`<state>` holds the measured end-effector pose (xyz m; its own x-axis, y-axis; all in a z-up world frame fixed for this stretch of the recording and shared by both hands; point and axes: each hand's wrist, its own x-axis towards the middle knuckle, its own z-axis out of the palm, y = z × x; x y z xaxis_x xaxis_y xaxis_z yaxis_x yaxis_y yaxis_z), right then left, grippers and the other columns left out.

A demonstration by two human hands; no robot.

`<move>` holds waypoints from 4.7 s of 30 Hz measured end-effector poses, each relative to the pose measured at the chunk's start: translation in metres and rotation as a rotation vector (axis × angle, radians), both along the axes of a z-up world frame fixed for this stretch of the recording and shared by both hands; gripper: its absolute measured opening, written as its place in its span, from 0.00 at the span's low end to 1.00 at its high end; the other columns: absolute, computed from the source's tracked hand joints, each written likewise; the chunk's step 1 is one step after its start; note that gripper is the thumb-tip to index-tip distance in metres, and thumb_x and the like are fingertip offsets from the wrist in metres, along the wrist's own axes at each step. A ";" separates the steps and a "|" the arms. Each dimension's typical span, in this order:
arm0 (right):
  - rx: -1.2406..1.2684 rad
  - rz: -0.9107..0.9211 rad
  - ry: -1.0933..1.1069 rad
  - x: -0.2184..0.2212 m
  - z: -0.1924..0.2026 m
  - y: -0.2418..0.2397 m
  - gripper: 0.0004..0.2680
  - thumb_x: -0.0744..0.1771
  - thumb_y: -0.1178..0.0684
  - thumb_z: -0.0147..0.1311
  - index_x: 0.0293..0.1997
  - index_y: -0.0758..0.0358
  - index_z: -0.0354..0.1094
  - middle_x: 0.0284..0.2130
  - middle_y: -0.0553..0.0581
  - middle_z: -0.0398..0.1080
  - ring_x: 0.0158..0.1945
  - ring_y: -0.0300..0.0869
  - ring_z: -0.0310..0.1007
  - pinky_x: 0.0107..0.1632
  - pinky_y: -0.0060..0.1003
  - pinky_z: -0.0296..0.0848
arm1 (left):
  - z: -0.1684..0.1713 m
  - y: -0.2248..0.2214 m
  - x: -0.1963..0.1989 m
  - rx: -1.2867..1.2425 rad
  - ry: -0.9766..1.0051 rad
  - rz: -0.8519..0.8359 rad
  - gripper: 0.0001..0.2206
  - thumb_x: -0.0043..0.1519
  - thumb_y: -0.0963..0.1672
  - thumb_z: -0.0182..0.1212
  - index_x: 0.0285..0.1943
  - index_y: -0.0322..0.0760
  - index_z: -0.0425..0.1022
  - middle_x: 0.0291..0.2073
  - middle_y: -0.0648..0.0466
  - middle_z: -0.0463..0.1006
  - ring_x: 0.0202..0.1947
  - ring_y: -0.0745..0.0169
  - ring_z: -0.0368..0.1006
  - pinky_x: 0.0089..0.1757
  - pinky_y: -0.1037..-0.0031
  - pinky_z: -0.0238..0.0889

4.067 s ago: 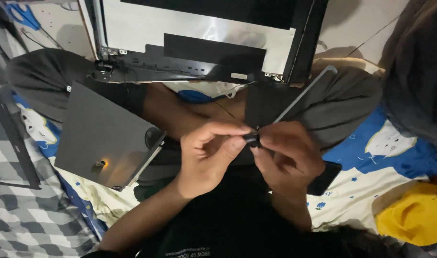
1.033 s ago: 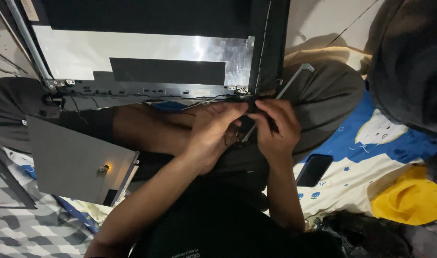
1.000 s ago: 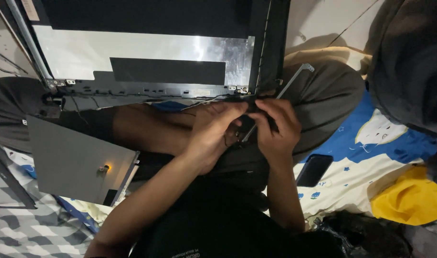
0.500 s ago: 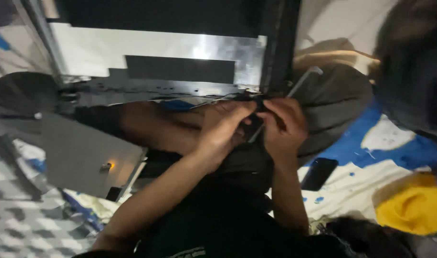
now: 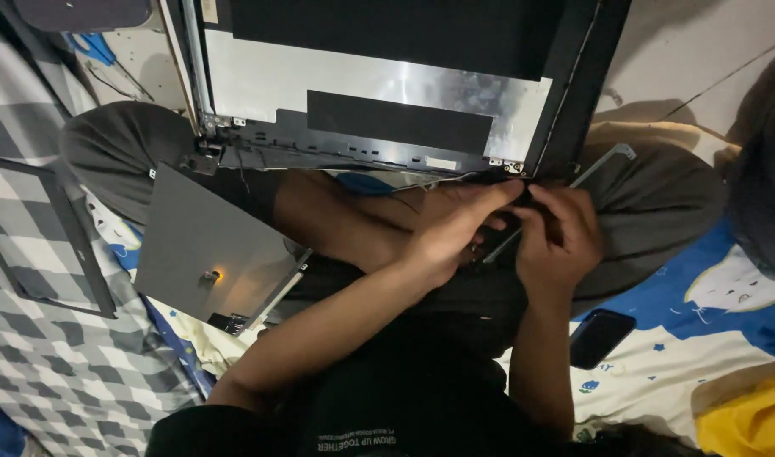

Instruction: Disassembling a laptop screen assembly to remove the webcam module and its wiring.

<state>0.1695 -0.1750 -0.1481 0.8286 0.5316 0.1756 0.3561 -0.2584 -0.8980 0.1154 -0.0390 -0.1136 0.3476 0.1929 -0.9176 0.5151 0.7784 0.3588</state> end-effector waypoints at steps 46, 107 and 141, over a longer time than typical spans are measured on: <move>0.010 -0.033 0.099 0.002 0.006 0.003 0.07 0.68 0.64 0.62 0.50 0.69 0.74 0.35 0.64 0.74 0.31 0.49 0.76 0.31 0.36 0.74 | -0.038 -0.024 -0.015 0.255 -0.060 0.035 0.13 0.59 0.48 0.72 0.35 0.31 0.87 0.19 0.39 0.80 0.18 0.66 0.74 0.14 0.78 0.63; 0.151 -0.260 0.595 -0.017 -0.019 -0.016 0.08 0.69 0.60 0.61 0.49 0.74 0.71 0.37 0.70 0.74 0.42 0.60 0.80 0.39 0.51 0.85 | -0.027 -0.024 -0.001 0.258 0.078 -0.036 0.09 0.53 0.48 0.73 0.28 0.40 0.85 0.16 0.49 0.78 0.17 0.60 0.76 0.16 0.73 0.63; 0.058 -0.044 0.226 -0.007 0.005 -0.016 0.09 0.63 0.68 0.67 0.44 0.69 0.75 0.42 0.69 0.78 0.25 0.47 0.77 0.25 0.31 0.75 | -0.010 -0.006 -0.027 0.207 -0.140 -0.092 0.11 0.58 0.43 0.74 0.47 0.36 0.85 0.35 0.45 0.86 0.36 0.58 0.83 0.33 0.66 0.82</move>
